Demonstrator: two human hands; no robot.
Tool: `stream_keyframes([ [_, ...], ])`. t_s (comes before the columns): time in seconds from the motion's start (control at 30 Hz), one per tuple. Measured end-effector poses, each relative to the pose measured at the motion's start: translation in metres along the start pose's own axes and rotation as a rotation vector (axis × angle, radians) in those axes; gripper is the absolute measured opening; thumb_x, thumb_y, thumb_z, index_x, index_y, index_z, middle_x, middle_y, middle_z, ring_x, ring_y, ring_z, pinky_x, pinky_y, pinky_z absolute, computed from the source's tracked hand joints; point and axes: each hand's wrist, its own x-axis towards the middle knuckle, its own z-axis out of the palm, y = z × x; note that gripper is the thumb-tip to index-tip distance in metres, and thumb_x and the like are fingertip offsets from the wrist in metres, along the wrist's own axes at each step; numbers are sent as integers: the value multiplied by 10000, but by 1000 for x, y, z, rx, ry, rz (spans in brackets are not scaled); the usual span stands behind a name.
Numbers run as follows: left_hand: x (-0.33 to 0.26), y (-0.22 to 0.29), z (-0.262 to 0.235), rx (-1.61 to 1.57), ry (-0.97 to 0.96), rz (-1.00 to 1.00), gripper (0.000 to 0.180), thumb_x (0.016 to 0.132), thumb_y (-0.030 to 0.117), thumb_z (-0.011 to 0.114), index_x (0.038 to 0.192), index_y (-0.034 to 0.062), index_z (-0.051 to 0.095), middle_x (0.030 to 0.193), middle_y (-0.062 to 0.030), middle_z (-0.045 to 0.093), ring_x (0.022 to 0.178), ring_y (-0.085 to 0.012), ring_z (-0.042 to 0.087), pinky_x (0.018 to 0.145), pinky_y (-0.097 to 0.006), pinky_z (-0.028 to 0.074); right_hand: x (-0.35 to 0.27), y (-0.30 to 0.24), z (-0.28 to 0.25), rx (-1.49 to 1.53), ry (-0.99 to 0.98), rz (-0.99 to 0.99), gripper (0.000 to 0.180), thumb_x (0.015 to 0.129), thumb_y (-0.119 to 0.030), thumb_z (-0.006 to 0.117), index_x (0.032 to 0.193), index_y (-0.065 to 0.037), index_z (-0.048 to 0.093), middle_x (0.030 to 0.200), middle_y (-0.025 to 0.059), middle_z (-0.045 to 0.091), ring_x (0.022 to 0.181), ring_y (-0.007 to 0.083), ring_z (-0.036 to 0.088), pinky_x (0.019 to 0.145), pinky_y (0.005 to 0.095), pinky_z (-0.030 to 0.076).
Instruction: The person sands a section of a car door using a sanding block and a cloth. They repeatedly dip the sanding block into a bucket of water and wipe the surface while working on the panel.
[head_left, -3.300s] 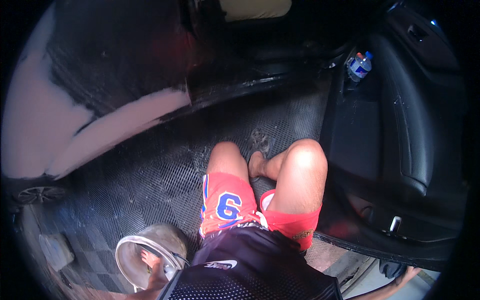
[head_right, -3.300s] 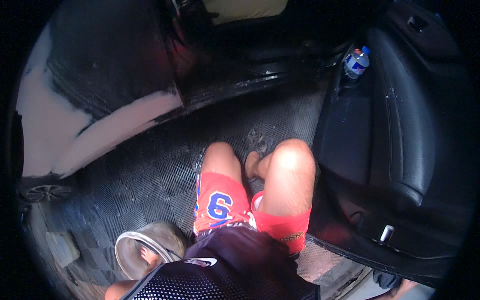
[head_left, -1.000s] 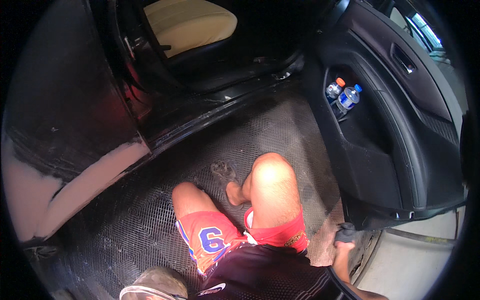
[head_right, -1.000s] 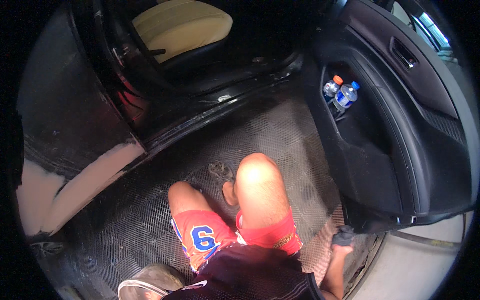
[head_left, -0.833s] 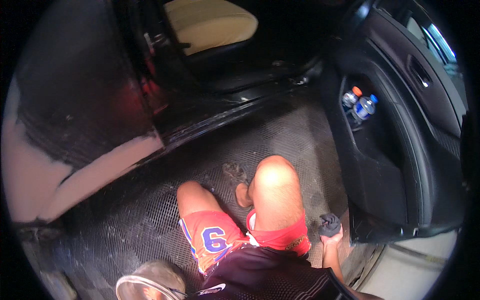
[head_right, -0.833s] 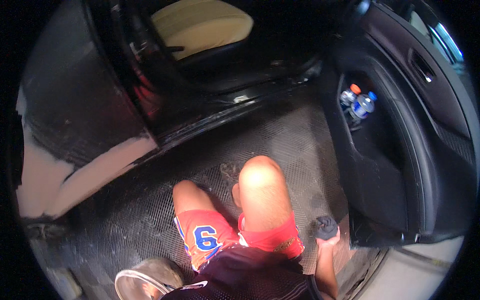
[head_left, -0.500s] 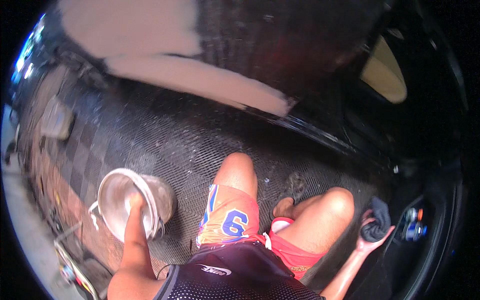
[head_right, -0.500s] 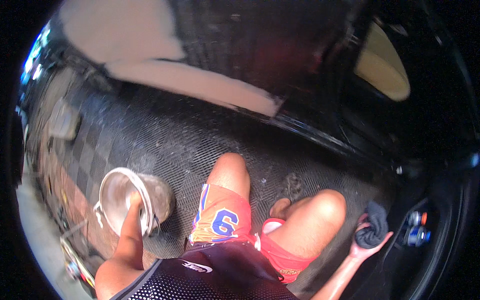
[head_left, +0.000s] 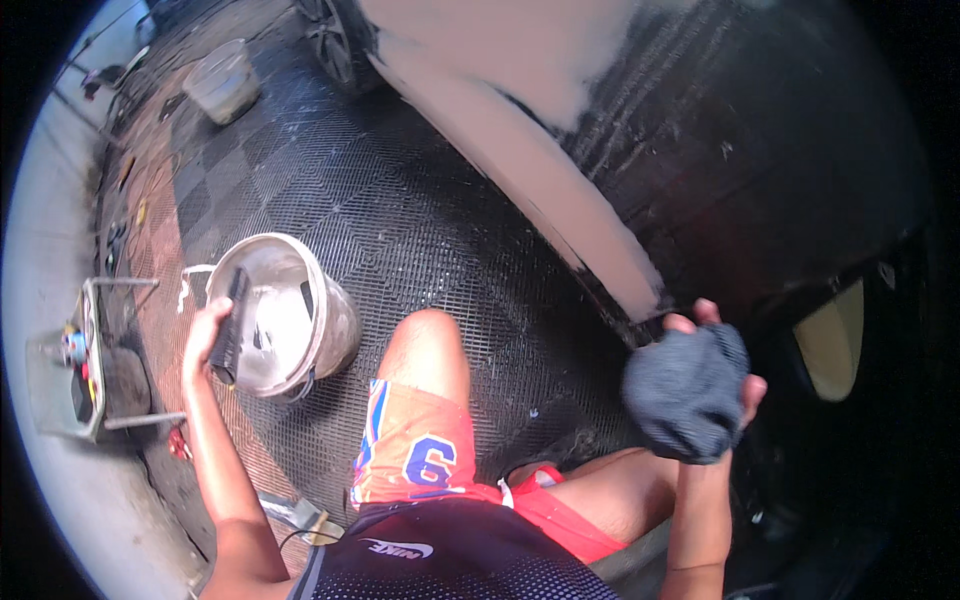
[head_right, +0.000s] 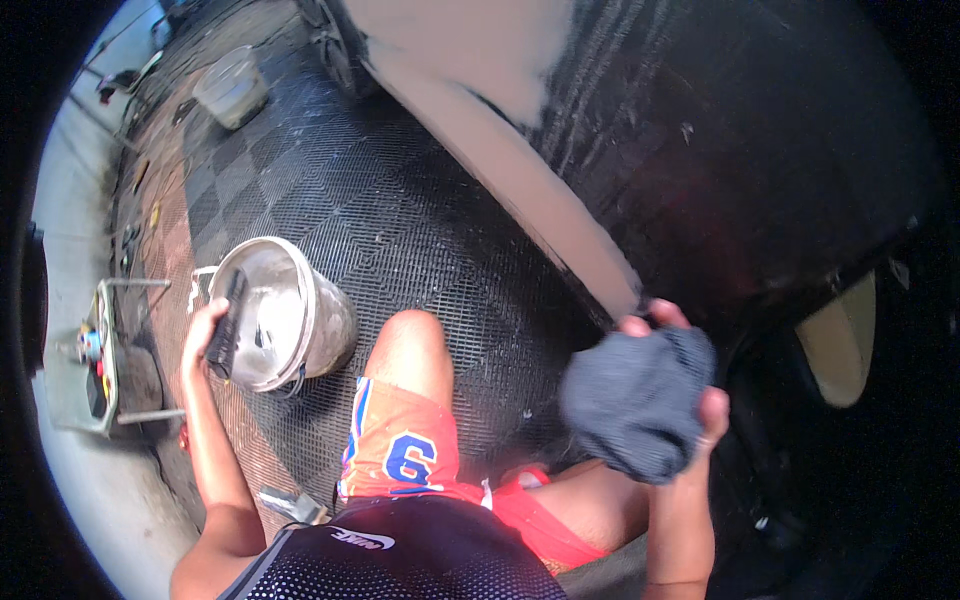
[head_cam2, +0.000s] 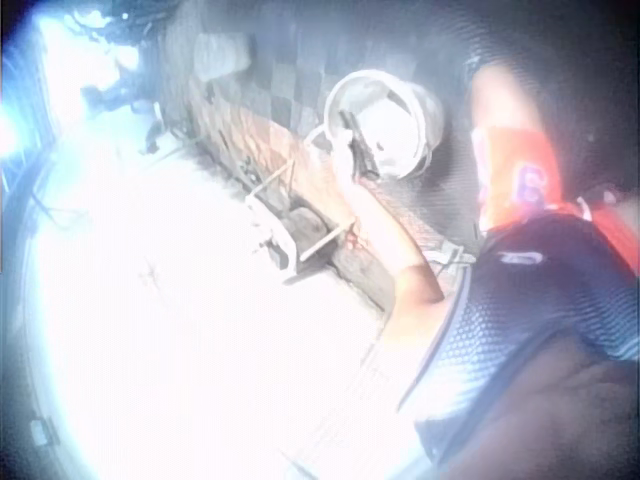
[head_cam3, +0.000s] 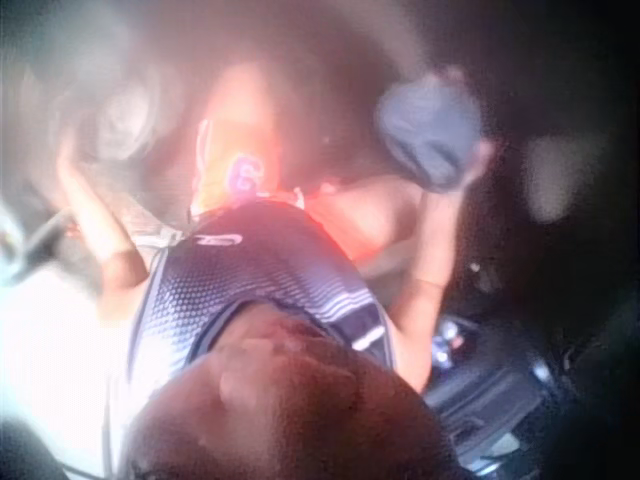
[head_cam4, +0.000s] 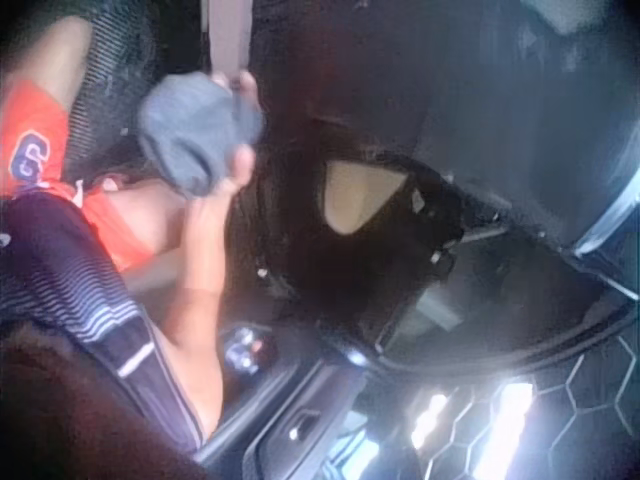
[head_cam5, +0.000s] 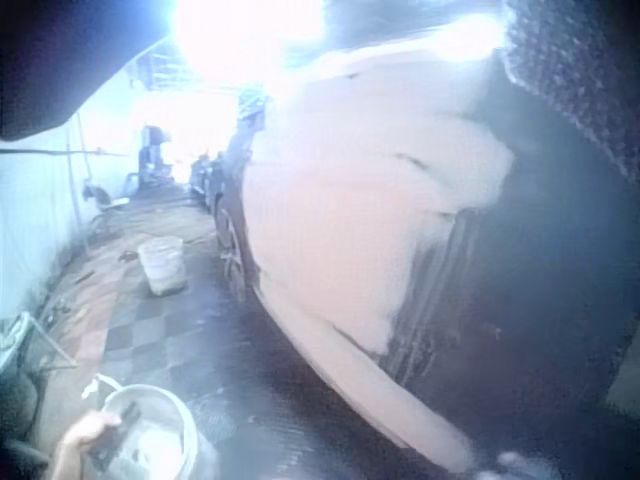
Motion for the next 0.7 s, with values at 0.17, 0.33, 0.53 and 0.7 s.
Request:
stream_keyframes([
  [0.17,-107,97,95,-608,40,310,403,1062,338,520,1371,84,563,934,-111,717,743,-245,748,633,-365,667,83,37,17,54,-217,435,934,818,-433,747,1562,18,407,1521,317,508,1331,384,594,1149,498,486],
  [0.33,-109,147,231,-629,-210,251,522,1042,410,504,1305,-31,600,1068,-239,715,871,-321,748,702,-444,664,133,118,-49,566,-407,564,664,893,-366,689,1394,47,549,1416,285,593,1282,390,626,1079,565,530],
  [0.53,-54,131,350,-729,-603,277,607,1093,535,462,1293,-16,619,991,-190,728,802,-271,738,718,-427,650,126,109,-32,324,-268,527,547,894,-245,675,1369,-3,551,1338,268,621,1239,391,645,1052,625,542],
  [0.7,-69,69,461,-944,-346,248,421,1087,421,530,1335,84,490,946,-99,639,731,-217,683,621,-399,605,105,77,-42,99,-159,341,510,870,-98,738,1337,-35,545,1173,168,654,1125,293,675,1014,465,571],
])
